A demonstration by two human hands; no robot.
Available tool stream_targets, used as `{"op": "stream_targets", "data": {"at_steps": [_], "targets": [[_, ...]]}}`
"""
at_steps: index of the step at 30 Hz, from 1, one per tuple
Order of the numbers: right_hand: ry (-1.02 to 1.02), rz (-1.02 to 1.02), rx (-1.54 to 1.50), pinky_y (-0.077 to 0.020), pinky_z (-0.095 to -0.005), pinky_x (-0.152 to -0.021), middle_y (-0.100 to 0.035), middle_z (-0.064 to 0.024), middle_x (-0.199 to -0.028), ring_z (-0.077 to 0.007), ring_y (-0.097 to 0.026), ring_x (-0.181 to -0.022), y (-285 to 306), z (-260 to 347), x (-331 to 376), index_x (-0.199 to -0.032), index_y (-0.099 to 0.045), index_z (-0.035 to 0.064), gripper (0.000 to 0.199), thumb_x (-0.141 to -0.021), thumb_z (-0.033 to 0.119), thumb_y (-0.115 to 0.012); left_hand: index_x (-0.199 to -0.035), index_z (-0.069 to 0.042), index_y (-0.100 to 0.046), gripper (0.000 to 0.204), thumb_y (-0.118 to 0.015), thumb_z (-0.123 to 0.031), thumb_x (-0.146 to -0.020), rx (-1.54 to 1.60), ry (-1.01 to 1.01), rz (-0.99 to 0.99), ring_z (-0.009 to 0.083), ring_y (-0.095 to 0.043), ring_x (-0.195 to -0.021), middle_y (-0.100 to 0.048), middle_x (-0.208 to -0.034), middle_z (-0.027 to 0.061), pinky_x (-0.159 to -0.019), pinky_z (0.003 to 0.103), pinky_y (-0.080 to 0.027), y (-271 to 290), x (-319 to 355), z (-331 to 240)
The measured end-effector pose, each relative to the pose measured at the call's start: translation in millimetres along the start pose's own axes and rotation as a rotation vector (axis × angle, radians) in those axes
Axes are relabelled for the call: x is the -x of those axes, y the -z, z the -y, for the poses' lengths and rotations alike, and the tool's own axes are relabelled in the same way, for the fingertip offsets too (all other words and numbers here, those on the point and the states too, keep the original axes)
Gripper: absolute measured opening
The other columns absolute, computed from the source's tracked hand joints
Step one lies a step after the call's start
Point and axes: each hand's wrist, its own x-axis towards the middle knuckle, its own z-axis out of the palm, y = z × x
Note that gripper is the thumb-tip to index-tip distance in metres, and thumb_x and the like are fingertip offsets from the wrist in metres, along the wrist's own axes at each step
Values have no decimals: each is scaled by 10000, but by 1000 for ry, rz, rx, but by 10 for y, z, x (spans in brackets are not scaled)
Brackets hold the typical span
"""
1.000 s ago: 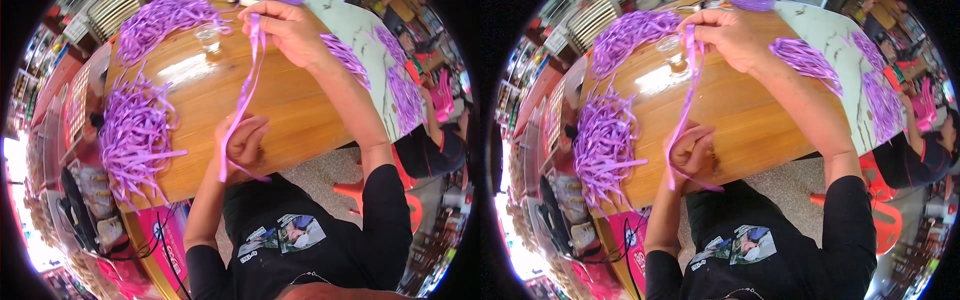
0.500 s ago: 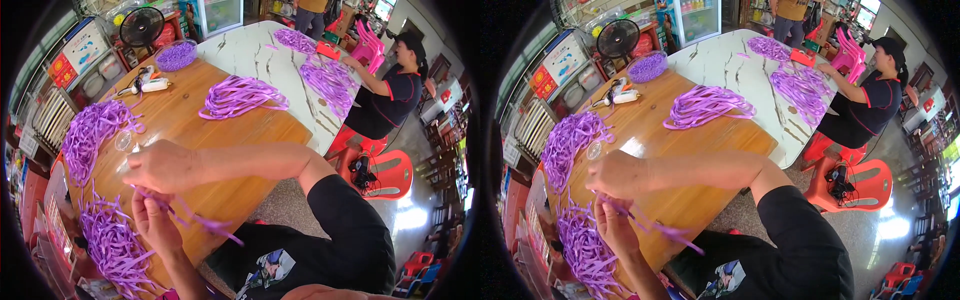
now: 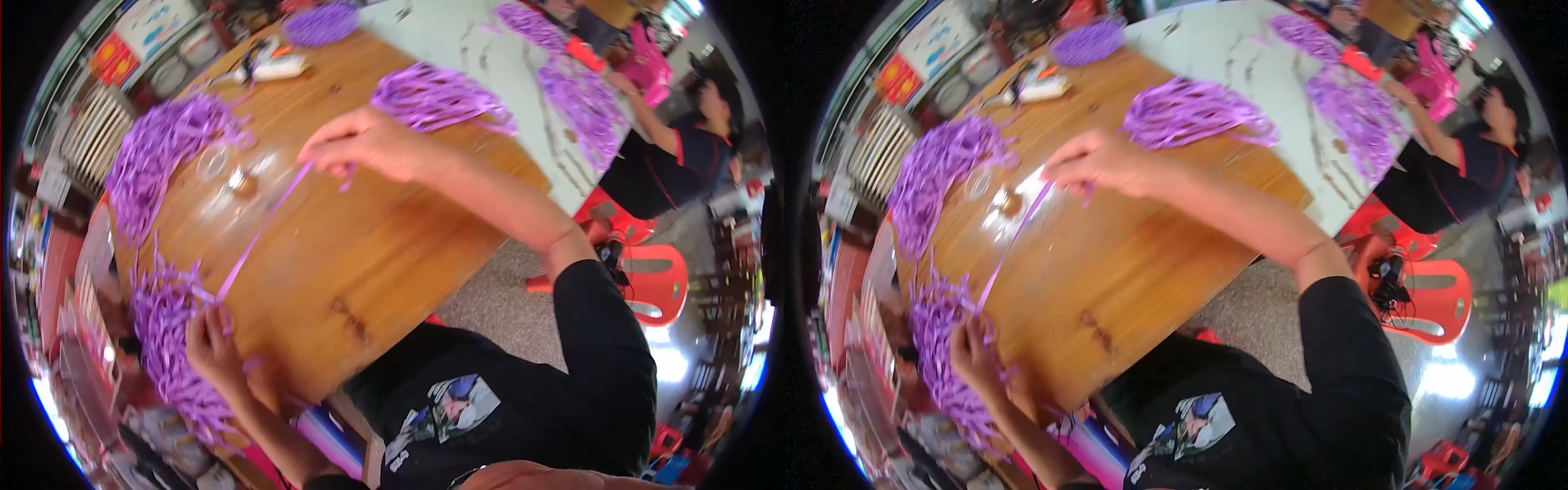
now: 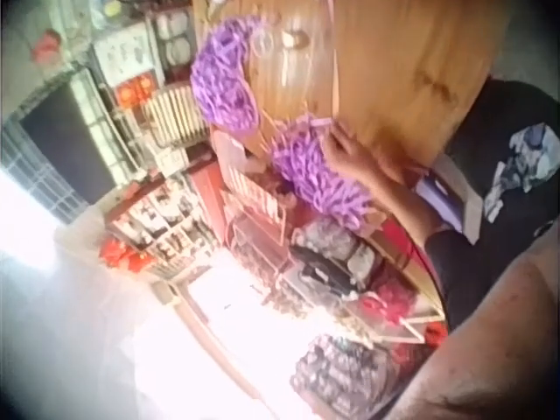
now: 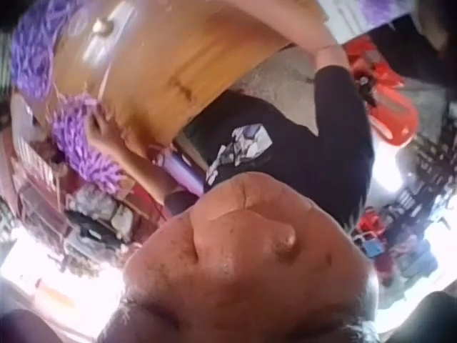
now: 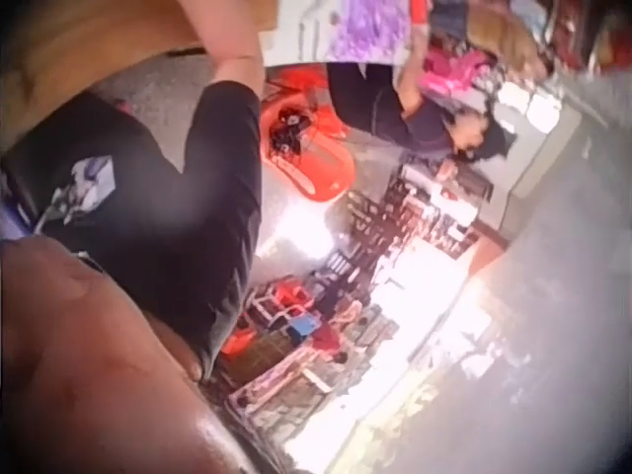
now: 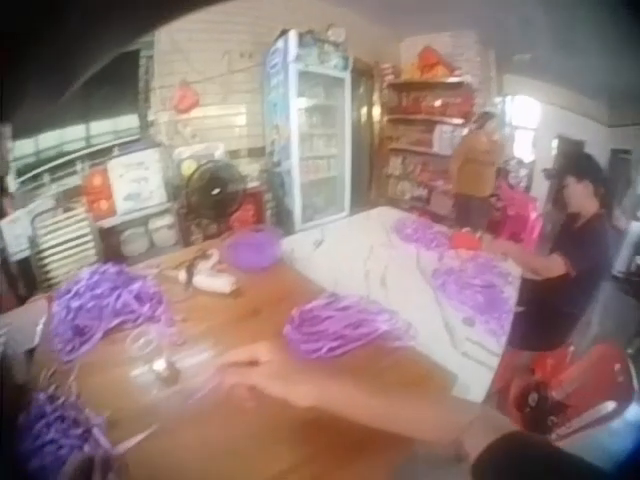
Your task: The person picks up a purple ribbon from a pile on a wooden table and ties a series of knots into it by hand. They then pull the ribbon through the knots to form a small flower shape before placing it aside and repeating the process.
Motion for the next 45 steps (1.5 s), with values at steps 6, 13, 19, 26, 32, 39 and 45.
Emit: {"op": "stream_targets", "data": {"at_steps": [6, 13, 19, 26, 32, 39, 45], "targets": [[63, -16, 185, -455, -223, -658, -631, -27, -800, -78, -553, -718, -167, -162, -27, -983, -677, -4, 175, -828, 64, -633, -1196, -29, -535, 397, -557, 14, -801, -356, -308, -105, 298, -553, -980, -567, -1044, 181, -804, 384, -467, -473, -87, -587], [400, 67, 535, -478, -225, -743, -651, -33, -883, -113, -602, -815, -596, -224, -56, -969, -665, 18, 156, -825, -15, -617, -1165, 18, -526, 282, -520, -130, -925, 1049, 331, 276, 112, -541, -840, -584, -956, 58, -712, 185, -416, -973, -194, -1147], [572, 12, 859, -486, -230, -695, -653, -65, -861, -140, -618, -784, -560, -213, -78, -949, -647, 24, 141, -808, 24, -645, -1054, -4, -614, 201, -568, -136, -911, 999, 544, 328, 24, -461, -646, -583, -820, -21, -539, 159, -341, -927, -189, -1165], [681, 4, 1022, -485, -248, -694, -660, -46, -875, -139, -618, -801, -488, 24, -929, -989, -660, 43, 166, -845, 123, -636, -913, -10, -684, 135, -654, -122, -843, 880, 503, 12, -11, -303, -465, -625, -736, -29, -409, 168, -190, -711, -341, -890], [933, 78, 1325, -474, -353, -619, -626, -167, -780, -291, -581, -650, -651, 167, -1537, -693, -661, 9, 119, -717, 123, -640, -907, 6, -673, 136, -653, -113, -844, 927, 533, -34, -6, -280, -435, -623, -716, -19, -394, 174, -176, -636, -389, -838], [781, 90, 1207, -476, -337, -617, -628, -147, -757, -271, -592, -655, -784, 158, -1631, -728, -666, 24, 122, -752, 138, -630, -918, 17, -661, 167, -655, -135, -849, 1019, 631, -14, -2, -240, -419, -455, -555, -84, -388, 188, -146, -537, -419, -807], [619, 87, 1107, -478, -321, -614, -630, -127, -735, -250, -602, -660, -839, 180, -1514, -762, -671, 39, 128, -788, 154, -621, -914, 19, -660, 163, -654, -131, -850, 1015, 623, -30, 1, -242, -421, -457, -558, -76, -391, 186, -150, -516, -426, -807]]}}
